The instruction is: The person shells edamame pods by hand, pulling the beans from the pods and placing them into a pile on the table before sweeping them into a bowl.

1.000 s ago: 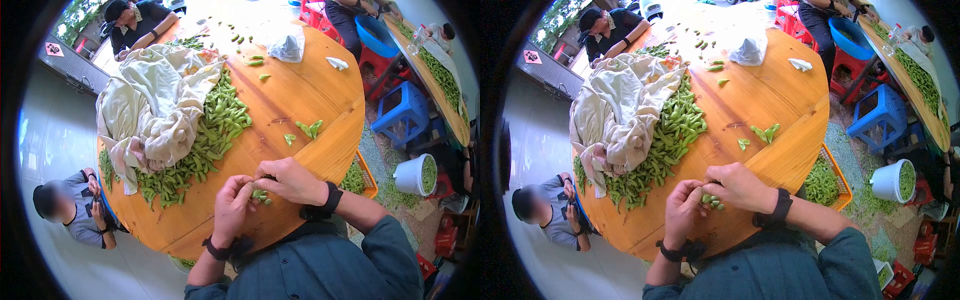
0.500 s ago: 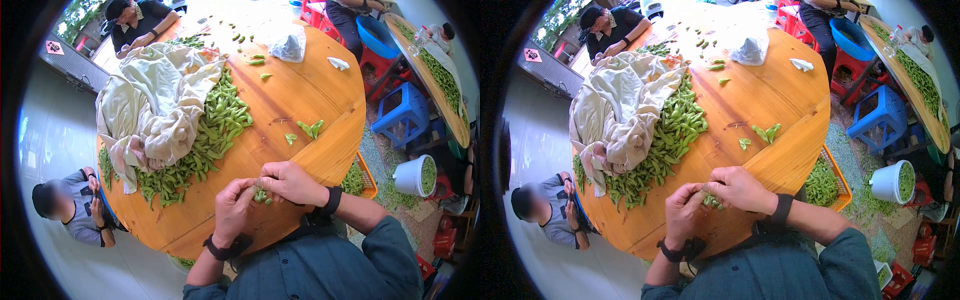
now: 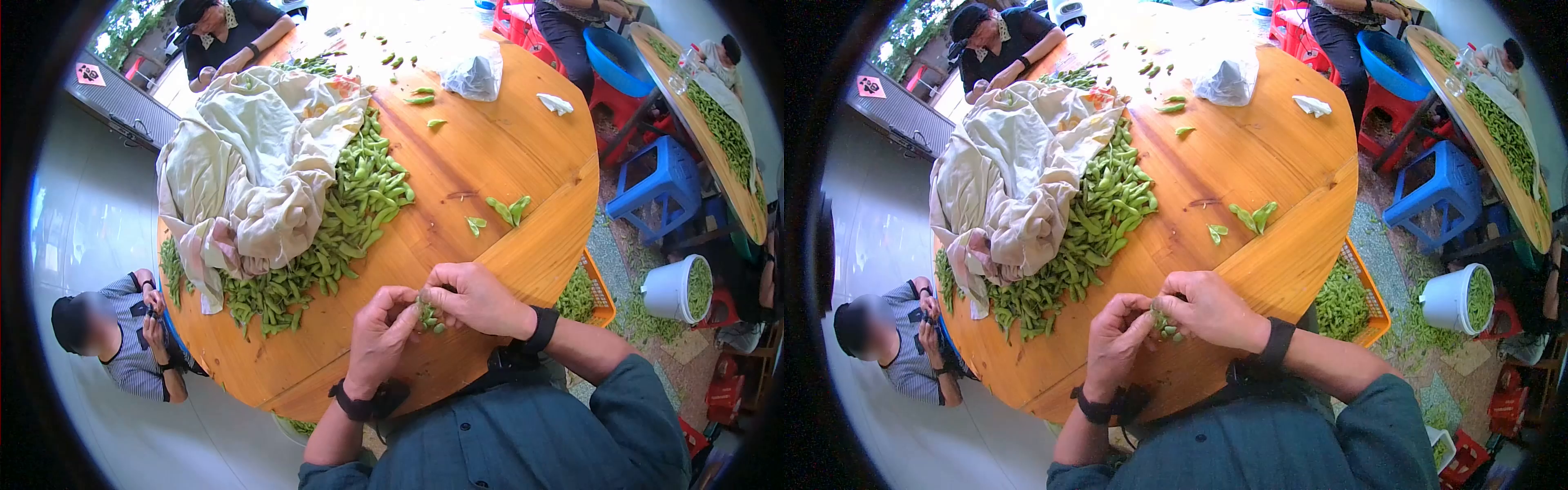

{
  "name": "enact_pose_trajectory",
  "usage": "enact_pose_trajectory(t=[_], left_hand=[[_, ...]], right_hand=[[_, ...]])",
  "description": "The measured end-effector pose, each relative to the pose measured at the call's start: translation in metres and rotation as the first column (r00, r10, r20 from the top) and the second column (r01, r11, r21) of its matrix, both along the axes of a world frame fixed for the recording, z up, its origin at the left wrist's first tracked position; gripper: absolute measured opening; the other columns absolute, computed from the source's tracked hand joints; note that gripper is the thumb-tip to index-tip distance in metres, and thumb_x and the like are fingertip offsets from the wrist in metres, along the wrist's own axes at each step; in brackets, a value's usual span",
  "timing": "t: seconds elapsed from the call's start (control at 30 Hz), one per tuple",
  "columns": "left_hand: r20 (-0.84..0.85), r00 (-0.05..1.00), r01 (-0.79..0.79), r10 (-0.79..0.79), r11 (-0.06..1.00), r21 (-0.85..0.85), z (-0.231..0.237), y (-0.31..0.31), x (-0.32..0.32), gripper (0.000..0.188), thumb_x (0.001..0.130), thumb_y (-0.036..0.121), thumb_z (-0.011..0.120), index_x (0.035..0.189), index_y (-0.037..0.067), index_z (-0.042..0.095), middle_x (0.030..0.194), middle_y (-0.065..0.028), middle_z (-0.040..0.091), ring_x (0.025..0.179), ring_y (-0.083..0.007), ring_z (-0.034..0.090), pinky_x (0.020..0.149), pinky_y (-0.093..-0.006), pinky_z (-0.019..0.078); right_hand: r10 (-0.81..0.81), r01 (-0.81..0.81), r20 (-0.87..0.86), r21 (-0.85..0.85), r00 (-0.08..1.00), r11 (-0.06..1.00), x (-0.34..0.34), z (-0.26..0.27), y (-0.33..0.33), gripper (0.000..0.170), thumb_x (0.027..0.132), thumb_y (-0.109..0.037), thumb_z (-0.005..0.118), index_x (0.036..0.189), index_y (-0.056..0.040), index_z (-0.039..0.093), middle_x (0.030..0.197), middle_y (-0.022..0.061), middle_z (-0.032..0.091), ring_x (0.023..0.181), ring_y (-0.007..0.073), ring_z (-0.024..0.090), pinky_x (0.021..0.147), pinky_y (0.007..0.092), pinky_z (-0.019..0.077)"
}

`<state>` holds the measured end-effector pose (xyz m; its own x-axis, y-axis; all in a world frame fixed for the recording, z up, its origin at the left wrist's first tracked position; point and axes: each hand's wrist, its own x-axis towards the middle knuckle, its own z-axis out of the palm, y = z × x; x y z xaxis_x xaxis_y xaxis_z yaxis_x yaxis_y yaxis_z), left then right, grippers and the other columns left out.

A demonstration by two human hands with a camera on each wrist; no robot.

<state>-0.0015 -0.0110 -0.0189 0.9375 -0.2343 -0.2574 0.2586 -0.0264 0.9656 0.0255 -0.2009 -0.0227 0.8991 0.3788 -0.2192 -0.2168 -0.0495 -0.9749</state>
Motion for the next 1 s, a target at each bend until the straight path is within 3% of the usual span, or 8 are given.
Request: enact_pose_trajectory(t=[0.1, 0.27, 0.37, 0.4, 0.47, 0.57, 0.8, 1.0], left_hand=[[-0.005, 1.0, -0.027, 0.027, 1.0, 0.002, 0.003, -0.004, -0.002, 0.012, 0.098, 0.003, 0.06, 0.11, 0.002, 0.059, 0.091, -0.0021, 0.066, 0.074, -0.0077, 0.063, 0.061, -0.0216, 0.0535], [0.076, 0.986, -0.15, 0.145, 0.987, 0.062, 0.003, -0.01, -0.003, 0.012, 0.097, 0.0, 0.057, 0.108, 0.0, 0.06, 0.089, -0.0005, 0.064, 0.073, -0.0057, 0.061, 0.055, -0.0201, 0.0491], [0.148, 0.982, -0.148, 0.12, 0.969, 0.197, -0.004, -0.002, -0.003, 0.012, 0.096, 0.0, 0.058, 0.108, 0.001, 0.061, 0.093, -0.0002, 0.063, 0.074, -0.0067, 0.062, 0.063, -0.0223, 0.054], [0.147, 0.982, -0.147, 0.119, 0.969, 0.197, -0.005, 0.0, -0.003, 0.012, 0.096, 0.0, 0.058, 0.108, 0.001, 0.061, 0.093, -0.0002, 0.063, 0.074, -0.0067, 0.062, 0.063, -0.0223, 0.054], [0.428, 0.9, -0.148, -0.081, 0.868, 0.475, -0.005, 0.003, -0.002, 0.011, 0.091, -0.002, 0.062, 0.102, -0.001, 0.063, 0.093, -0.0041, 0.064, 0.072, -0.0111, 0.063, 0.063, -0.0252, 0.0519], [0.56, 0.793, -0.134, -0.24, 0.828, 0.545, 0.001, 0.0, -0.003, 0.011, 0.086, -0.002, 0.066, 0.097, -0.002, 0.064, 0.092, -0.0097, 0.064, 0.072, -0.0175, 0.063, 0.064, -0.029, 0.05], [0.482, 0.858, -0.151, -0.177, 0.81, 0.566, 0.016, -0.014, 0.004, 0.012, 0.084, 0.003, 0.071, 0.094, -0.001, 0.066, 0.088, -0.0112, 0.061, 0.074, -0.0215, 0.062, 0.066, -0.0315, 0.049], [0.476, 0.817, -0.081, -0.325, 0.753, 0.653, 0.003, -0.009, 0.006, 0.012, 0.083, 0.005, 0.071, 0.094, 0.001, 0.067, 0.085, -0.0114, 0.059, 0.072, -0.0241, 0.062, 0.065, -0.0327, 0.0495]], right_hand=[[0.005, -0.006, -0.019, -0.015, 1.0, 1.0, 0.0, 0.002, 0.0, 0.023, 0.096, -0.019, 0.063, 0.087, 0.0026, 0.065, 0.065, 0.0131, 0.065, 0.054, 0.0172, 0.064, 0.053, 0.0332, 0.0507], [-0.009, 0.082, 0.302, -0.232, 0.953, 0.969, 0.002, 0.004, 0.0, 0.021, 0.088, -0.016, 0.067, 0.087, 0.0041, 0.064, 0.072, 0.0221, 0.066, 0.066, 0.0339, 0.068, 0.061, 0.0407, 0.0525], [-0.002, 0.158, 0.447, -0.313, 0.895, 0.936, 0.007, -0.002, -0.008, 0.018, 0.089, -0.014, 0.069, 0.09, 0.0024, 0.063, 0.071, 0.0164, 0.065, 0.06, 0.0239, 0.064, 0.058, 0.0359, 0.05], [-0.003, 0.159, 0.446, -0.314, 0.895, 0.936, 0.008, -0.003, -0.01, 0.018, 0.089, -0.014, 0.069, 0.09, 0.0024, 0.063, 0.071, 0.0164, 0.065, 0.06, 0.0239, 0.064, 0.058, 0.0359, 0.05], [0.0, 0.168, 0.478, -0.31, 0.879, 0.936, 0.009, -0.004, -0.011, 0.018, 0.086, -0.014, 0.069, 0.09, 0.0019, 0.063, 0.072, 0.0186, 0.064, 0.064, 0.0295, 0.065, 0.059, 0.0375, 0.0498], [-0.012, 0.2, 0.431, -0.394, 0.902, 0.897, 0.013, 0.002, -0.018, 0.017, 0.084, -0.014, 0.067, 0.089, 0.0023, 0.064, 0.076, 0.0234, 0.066, 0.074, 0.0395, 0.067, 0.066, 0.0441, 0.0525], [0.033, 0.116, 0.376, -0.366, 0.926, 0.923, 0.01, 0.009, -0.018, 0.016, 0.085, -0.014, 0.066, 0.09, 0.0011, 0.065, 0.078, 0.0223, 0.067, 0.074, 0.0385, 0.067, 0.066, 0.0438, 0.0525], [-0.004, 0.122, 0.365, -0.302, 0.931, 0.945, 0.017, 0.002, -0.025, 0.014, 0.085, -0.013, 0.065, 0.087, 0.0005, 0.063, 0.078, 0.0212, 0.067, 0.076, 0.0375, 0.067, 0.067, 0.0436, 0.0523]])
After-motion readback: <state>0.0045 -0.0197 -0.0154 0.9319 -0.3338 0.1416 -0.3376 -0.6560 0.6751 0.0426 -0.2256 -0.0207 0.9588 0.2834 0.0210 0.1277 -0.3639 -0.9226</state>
